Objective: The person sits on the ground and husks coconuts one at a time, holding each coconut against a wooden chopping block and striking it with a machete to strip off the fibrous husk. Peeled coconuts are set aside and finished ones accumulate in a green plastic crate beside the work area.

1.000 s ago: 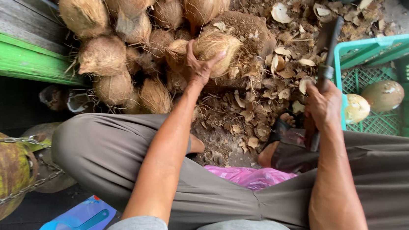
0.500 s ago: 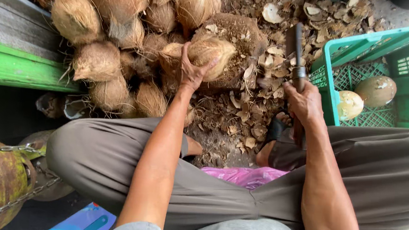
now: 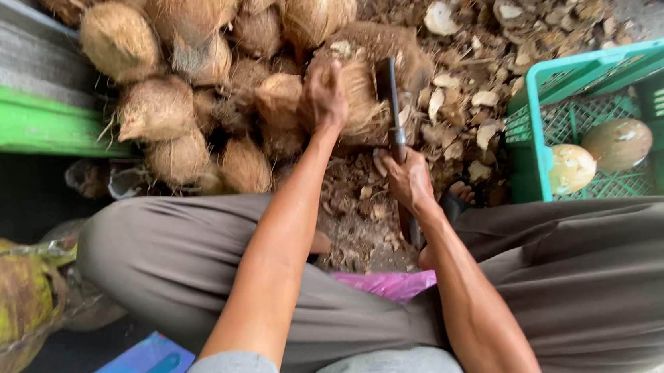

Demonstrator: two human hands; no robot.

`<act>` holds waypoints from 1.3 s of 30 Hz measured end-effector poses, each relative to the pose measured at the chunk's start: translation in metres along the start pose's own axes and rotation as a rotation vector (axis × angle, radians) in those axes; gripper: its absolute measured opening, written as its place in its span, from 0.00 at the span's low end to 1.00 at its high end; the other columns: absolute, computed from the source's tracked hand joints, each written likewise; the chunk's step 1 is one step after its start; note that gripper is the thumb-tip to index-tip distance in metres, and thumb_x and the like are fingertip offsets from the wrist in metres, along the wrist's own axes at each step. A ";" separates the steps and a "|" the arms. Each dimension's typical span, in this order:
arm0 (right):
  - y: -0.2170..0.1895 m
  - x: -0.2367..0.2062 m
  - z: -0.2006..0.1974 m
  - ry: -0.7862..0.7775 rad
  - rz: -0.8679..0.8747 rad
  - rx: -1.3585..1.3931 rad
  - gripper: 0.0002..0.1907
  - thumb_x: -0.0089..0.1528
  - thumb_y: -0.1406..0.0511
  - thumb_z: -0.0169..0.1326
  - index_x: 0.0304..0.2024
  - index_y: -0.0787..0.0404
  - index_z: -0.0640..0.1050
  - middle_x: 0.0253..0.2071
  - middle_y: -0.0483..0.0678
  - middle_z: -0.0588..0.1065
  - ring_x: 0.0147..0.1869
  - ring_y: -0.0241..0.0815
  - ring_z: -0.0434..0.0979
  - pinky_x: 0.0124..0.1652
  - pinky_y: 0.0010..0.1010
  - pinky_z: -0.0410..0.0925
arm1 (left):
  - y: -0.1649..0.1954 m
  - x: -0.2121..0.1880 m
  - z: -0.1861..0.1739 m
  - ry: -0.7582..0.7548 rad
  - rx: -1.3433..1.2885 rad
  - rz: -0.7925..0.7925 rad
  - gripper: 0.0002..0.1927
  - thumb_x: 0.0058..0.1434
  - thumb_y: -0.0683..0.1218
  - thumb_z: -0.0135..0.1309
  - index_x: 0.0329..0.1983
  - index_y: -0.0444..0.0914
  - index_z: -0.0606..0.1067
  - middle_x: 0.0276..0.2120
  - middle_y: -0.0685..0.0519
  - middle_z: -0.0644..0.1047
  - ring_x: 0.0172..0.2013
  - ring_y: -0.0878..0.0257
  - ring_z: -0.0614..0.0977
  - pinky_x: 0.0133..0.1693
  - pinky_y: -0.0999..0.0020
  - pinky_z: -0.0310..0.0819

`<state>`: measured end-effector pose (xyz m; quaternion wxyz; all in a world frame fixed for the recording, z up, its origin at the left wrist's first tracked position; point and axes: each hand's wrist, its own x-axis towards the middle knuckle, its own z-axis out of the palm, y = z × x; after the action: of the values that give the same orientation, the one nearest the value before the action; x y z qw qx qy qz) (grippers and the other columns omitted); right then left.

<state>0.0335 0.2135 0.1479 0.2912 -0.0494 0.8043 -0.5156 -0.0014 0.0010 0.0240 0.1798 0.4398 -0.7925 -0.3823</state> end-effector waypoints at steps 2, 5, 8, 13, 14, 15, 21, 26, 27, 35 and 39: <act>-0.004 0.006 -0.011 0.006 -0.001 0.016 0.16 0.68 0.62 0.55 0.26 0.55 0.70 0.18 0.41 0.68 0.18 0.29 0.66 0.17 0.23 0.61 | -0.002 0.001 -0.001 -0.030 -0.086 -0.004 0.34 0.63 0.77 0.31 0.38 0.47 0.72 0.29 0.56 0.72 0.29 0.61 0.72 0.35 0.62 0.66; -0.003 0.019 -0.038 0.131 -0.312 0.312 0.17 0.69 0.63 0.53 0.25 0.55 0.69 0.18 0.41 0.68 0.16 0.29 0.66 0.15 0.26 0.62 | -0.001 0.001 -0.004 -0.066 0.184 -0.059 0.32 0.64 0.75 0.30 0.37 0.48 0.73 0.28 0.59 0.74 0.28 0.61 0.72 0.39 0.59 0.62; 0.013 0.032 -0.025 0.264 -0.506 0.559 0.18 0.71 0.62 0.54 0.26 0.56 0.70 0.17 0.42 0.67 0.16 0.30 0.65 0.18 0.26 0.62 | 0.000 0.000 -0.005 -0.031 0.249 -0.070 0.29 0.63 0.74 0.32 0.38 0.51 0.73 0.24 0.60 0.74 0.27 0.63 0.72 0.43 0.56 0.54; 0.042 0.030 0.021 -0.128 0.348 -0.018 0.11 0.63 0.61 0.56 0.27 0.54 0.73 0.15 0.41 0.68 0.14 0.31 0.59 0.14 0.28 0.53 | 0.003 -0.001 -0.008 -0.079 -0.008 -0.062 0.31 0.62 0.75 0.34 0.37 0.47 0.72 0.25 0.55 0.73 0.28 0.59 0.74 0.36 0.57 0.67; 0.042 0.028 0.017 -0.098 0.269 0.019 0.13 0.65 0.60 0.56 0.27 0.55 0.72 0.16 0.41 0.67 0.14 0.31 0.60 0.14 0.28 0.54 | 0.002 -0.001 -0.010 -0.079 -0.114 -0.029 0.31 0.61 0.75 0.36 0.39 0.46 0.72 0.25 0.54 0.72 0.28 0.59 0.75 0.33 0.57 0.69; 0.037 0.030 0.007 -0.063 0.177 0.056 0.15 0.66 0.59 0.57 0.26 0.56 0.72 0.16 0.40 0.66 0.15 0.30 0.60 0.14 0.27 0.55 | 0.002 0.001 -0.011 -0.083 -0.091 0.000 0.32 0.62 0.74 0.34 0.40 0.45 0.71 0.26 0.54 0.72 0.29 0.58 0.75 0.33 0.56 0.70; 0.014 0.031 -0.037 0.197 -0.380 0.523 0.19 0.69 0.60 0.55 0.23 0.54 0.70 0.17 0.41 0.68 0.15 0.30 0.65 0.16 0.26 0.62 | -0.011 0.000 -0.017 -0.118 0.069 0.073 0.33 0.66 0.73 0.30 0.44 0.45 0.72 0.37 0.51 0.76 0.37 0.54 0.78 0.46 0.49 0.66; 0.059 0.037 0.013 -0.056 0.181 -0.145 0.19 0.64 0.56 0.58 0.24 0.60 0.72 0.18 0.48 0.68 0.20 0.37 0.66 0.21 0.34 0.60 | -0.021 -0.007 -0.020 -0.154 0.207 0.264 0.34 0.65 0.73 0.29 0.53 0.48 0.73 0.44 0.51 0.78 0.43 0.52 0.80 0.57 0.40 0.63; 0.071 0.036 0.020 -0.045 0.154 -0.199 0.19 0.62 0.56 0.59 0.24 0.61 0.72 0.19 0.49 0.68 0.21 0.39 0.66 0.22 0.35 0.60 | -0.022 -0.008 -0.022 -0.196 0.082 0.293 0.36 0.68 0.73 0.32 0.59 0.42 0.69 0.51 0.45 0.72 0.49 0.46 0.75 0.58 0.35 0.60; 0.103 0.030 0.021 -0.058 0.142 -0.128 0.17 0.66 0.54 0.52 0.28 0.57 0.73 0.21 0.44 0.72 0.21 0.37 0.67 0.22 0.37 0.63 | 0.012 0.003 -0.001 -0.215 -0.348 -0.465 0.59 0.46 0.72 0.62 0.69 0.32 0.54 0.56 0.39 0.71 0.51 0.46 0.80 0.53 0.42 0.73; 0.091 0.025 0.023 0.011 0.130 -0.136 0.20 0.66 0.54 0.56 0.26 0.61 0.73 0.21 0.44 0.72 0.22 0.37 0.66 0.23 0.35 0.62 | 0.021 -0.014 0.005 -0.031 -0.289 0.023 0.39 0.51 0.63 0.61 0.58 0.37 0.67 0.55 0.38 0.72 0.55 0.48 0.75 0.52 0.46 0.70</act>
<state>0.0450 0.2285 0.0524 0.3153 -0.0139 0.8406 -0.4402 -0.0089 0.0218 0.0376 0.2332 0.3945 -0.7369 -0.4970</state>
